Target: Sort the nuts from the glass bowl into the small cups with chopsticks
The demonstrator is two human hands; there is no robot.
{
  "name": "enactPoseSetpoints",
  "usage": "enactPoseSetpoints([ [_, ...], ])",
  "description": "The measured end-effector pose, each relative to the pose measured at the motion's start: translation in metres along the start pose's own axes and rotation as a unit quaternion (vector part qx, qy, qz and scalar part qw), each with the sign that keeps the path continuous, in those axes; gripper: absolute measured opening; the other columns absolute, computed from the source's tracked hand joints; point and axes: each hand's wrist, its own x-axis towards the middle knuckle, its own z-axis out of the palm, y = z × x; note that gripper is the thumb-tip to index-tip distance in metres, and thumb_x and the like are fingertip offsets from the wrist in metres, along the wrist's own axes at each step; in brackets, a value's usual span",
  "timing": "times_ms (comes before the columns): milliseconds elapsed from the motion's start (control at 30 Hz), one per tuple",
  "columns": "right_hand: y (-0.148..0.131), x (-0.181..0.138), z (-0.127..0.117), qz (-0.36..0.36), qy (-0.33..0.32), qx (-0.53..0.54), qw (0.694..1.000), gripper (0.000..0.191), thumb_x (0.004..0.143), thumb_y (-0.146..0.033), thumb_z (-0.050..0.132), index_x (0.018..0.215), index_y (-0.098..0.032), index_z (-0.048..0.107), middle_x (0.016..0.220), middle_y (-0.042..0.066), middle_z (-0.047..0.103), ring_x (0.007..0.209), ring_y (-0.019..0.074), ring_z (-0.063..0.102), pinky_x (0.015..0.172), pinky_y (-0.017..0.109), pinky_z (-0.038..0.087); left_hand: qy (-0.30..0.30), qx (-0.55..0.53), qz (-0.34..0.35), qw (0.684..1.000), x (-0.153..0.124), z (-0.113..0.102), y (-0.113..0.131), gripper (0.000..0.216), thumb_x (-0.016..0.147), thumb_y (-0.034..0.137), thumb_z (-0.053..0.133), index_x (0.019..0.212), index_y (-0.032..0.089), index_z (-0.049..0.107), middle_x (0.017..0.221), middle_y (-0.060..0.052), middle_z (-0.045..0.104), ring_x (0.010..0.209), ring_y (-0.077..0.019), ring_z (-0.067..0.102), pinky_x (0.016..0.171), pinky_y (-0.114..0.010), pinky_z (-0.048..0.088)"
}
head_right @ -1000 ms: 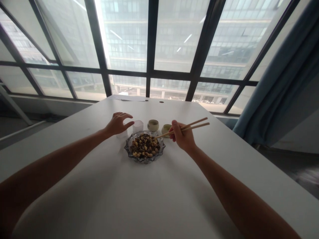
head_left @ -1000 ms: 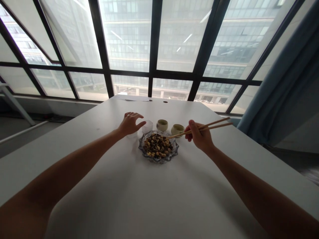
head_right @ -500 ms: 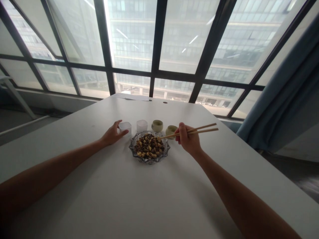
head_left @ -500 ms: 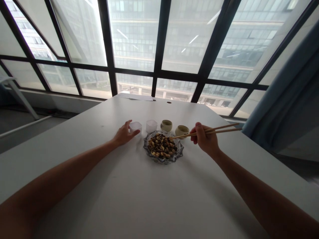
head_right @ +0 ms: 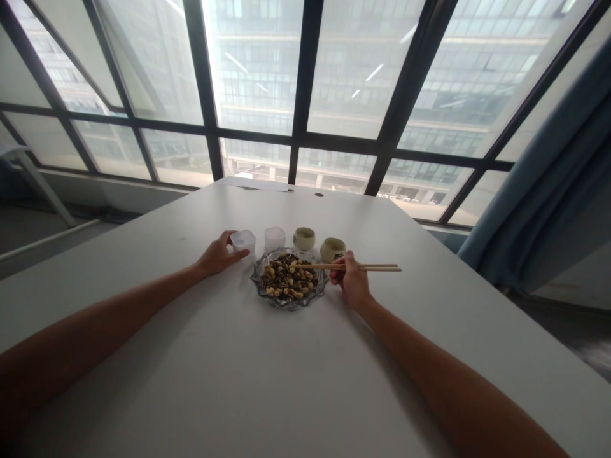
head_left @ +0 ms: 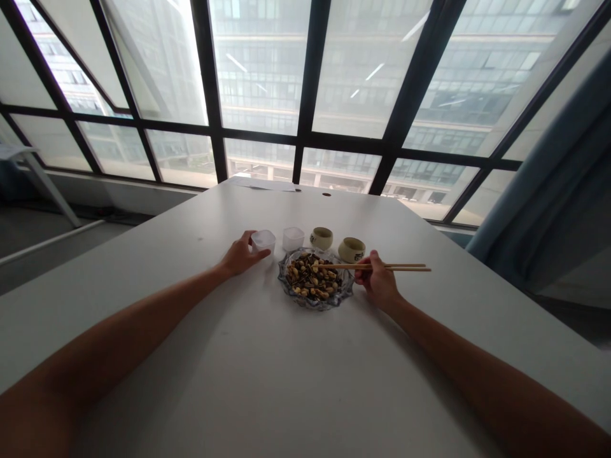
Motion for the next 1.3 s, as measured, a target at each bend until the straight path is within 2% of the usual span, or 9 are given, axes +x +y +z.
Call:
enactPoseSetpoints([
  [133,-0.004,-0.006,-0.005,-0.069,-0.022,-0.055,0.996,0.059,0.074,-0.077,0.063,0.064,-0.019,0.063,0.048,0.002,0.062,0.038,0.0125,0.053,0.036,0.024,0.044,0.024,-0.013,0.047,0.999,0.0,0.005,-0.005,0.074,0.07,0.061,0.07,0.127,0.019,0.051,0.108,-0.011,0.068,0.1,-0.0272,0.066,0.09,-0.04,0.052],
  [300,-0.018,-0.018,-0.006,-0.149,-0.062,-0.165,0.973,0.052,0.077,-0.068,0.069,0.065,-0.018,0.069,0.052,0.004,0.065,0.041,0.0125,0.057,0.04,0.023,0.047,0.039,-0.021,0.084,0.995,0.001,0.009,-0.008,0.069,0.07,0.057,0.071,0.124,0.019,0.051,0.109,-0.012,0.068,0.099,-0.0274,0.065,0.091,-0.043,0.051],
  [467,-0.026,-0.025,-0.008,-0.177,-0.095,-0.211,0.957,0.043,0.077,-0.058,0.076,0.062,-0.018,0.072,0.051,0.004,0.065,0.041,0.0122,0.058,0.04,0.022,0.047,0.038,-0.021,0.094,0.995,-0.001,0.009,-0.007,0.067,0.072,0.055,0.071,0.124,0.018,0.051,0.111,-0.012,0.067,0.1,-0.0279,0.064,0.09,-0.043,0.051],
  [567,-0.027,-0.025,-0.008,-0.178,-0.101,-0.2,0.958,0.043,0.076,-0.059,0.075,0.064,-0.018,0.073,0.052,0.004,0.067,0.041,0.0129,0.059,0.039,0.023,0.048,0.039,-0.021,0.099,0.994,-0.001,0.009,-0.007,0.066,0.072,0.054,0.072,0.124,0.019,0.051,0.112,-0.012,0.067,0.1,-0.0276,0.064,0.089,-0.042,0.051],
  [767,-0.025,-0.02,-0.008,-0.146,-0.054,-0.155,0.976,0.05,0.074,-0.066,0.074,0.069,-0.016,0.073,0.051,0.004,0.066,0.038,0.0121,0.057,0.037,0.023,0.047,0.038,-0.017,0.1,0.994,-0.001,0.01,-0.007,0.066,0.072,0.053,0.072,0.124,0.018,0.052,0.11,-0.012,0.067,0.101,-0.0276,0.064,0.089,-0.042,0.051],
  [933,-0.013,-0.01,-0.01,-0.052,-0.012,-0.074,0.996,0.054,0.064,-0.068,0.079,0.07,-0.015,0.07,0.05,0.003,0.065,0.039,0.012,0.056,0.037,0.023,0.047,0.038,-0.013,0.1,0.994,-0.002,0.008,-0.005,0.066,0.072,0.054,0.072,0.124,0.019,0.051,0.112,-0.012,0.067,0.101,-0.0275,0.065,0.09,-0.042,0.051],
  [1067,-0.008,-0.004,-0.012,0.01,0.001,-0.008,1.0,0.056,0.055,-0.067,0.085,0.069,-0.016,0.068,0.05,0.003,0.065,0.041,0.0121,0.057,0.039,0.023,0.049,0.039,-0.006,0.099,0.994,-0.002,0.008,-0.005,0.067,0.072,0.054,0.071,0.125,0.019,0.051,0.109,-0.012,0.067,0.1,-0.0276,0.065,0.089,-0.043,0.052],
  [1300,-0.008,-0.001,-0.013,0.07,0.004,0.03,0.997,0.043,0.065,-0.054,0.086,0.067,-0.015,0.067,0.049,0.002,0.064,0.041,0.01,0.055,0.037,0.019,0.047,0.039,0.001,0.099,0.994,-0.003,0.008,-0.004,0.066,0.073,0.052,0.073,0.125,0.019,0.05,0.109,-0.011,0.067,0.1,-0.028,0.065,0.089,-0.044,0.053],
])
